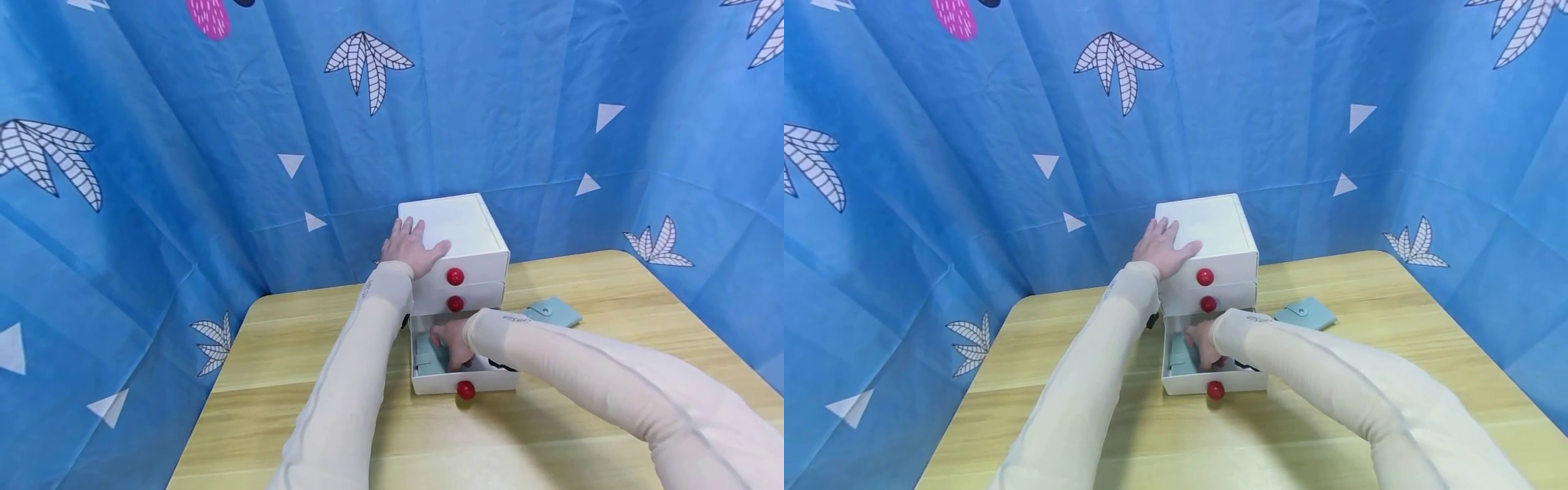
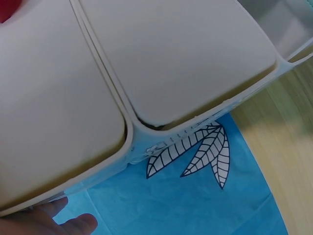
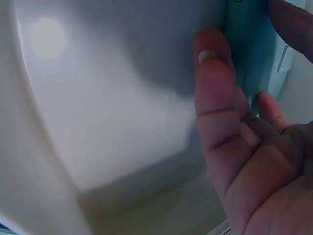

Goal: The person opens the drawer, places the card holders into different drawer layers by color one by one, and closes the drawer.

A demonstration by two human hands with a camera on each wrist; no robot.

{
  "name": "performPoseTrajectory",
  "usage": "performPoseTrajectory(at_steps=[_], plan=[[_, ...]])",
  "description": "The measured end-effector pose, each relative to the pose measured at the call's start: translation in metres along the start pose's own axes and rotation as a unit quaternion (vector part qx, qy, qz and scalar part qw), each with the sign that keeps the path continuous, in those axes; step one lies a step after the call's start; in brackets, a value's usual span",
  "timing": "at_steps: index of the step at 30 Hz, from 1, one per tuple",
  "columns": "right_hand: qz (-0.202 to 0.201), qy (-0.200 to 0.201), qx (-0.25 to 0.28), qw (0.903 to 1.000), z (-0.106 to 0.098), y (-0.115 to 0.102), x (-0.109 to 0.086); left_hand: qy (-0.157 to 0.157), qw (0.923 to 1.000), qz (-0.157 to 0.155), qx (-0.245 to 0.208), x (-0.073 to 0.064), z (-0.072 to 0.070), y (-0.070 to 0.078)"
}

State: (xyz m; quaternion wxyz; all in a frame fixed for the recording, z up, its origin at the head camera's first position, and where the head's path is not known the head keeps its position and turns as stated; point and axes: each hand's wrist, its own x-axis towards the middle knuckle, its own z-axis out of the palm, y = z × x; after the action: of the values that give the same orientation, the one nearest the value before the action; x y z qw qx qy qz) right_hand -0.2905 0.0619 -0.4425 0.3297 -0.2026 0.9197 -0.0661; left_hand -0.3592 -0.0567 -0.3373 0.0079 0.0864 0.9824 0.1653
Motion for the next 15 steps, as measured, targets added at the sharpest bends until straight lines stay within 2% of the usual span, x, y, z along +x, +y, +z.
performPoseTrajectory(at_steps=[5, 15], plan=[[-0.004, 0.000, -0.001, 1.0000, -0.002, 0.001, -0.004, 0.003, 1.0000, 0.001, 0.001, -0.002, -0.001, 0.002], [-0.068, 0.042, -0.034, 0.9962, -0.013, 0.007, -0.024, 0.005, 1.0000, 0.004, -0.003, -0.002, -0.001, 0.001]])
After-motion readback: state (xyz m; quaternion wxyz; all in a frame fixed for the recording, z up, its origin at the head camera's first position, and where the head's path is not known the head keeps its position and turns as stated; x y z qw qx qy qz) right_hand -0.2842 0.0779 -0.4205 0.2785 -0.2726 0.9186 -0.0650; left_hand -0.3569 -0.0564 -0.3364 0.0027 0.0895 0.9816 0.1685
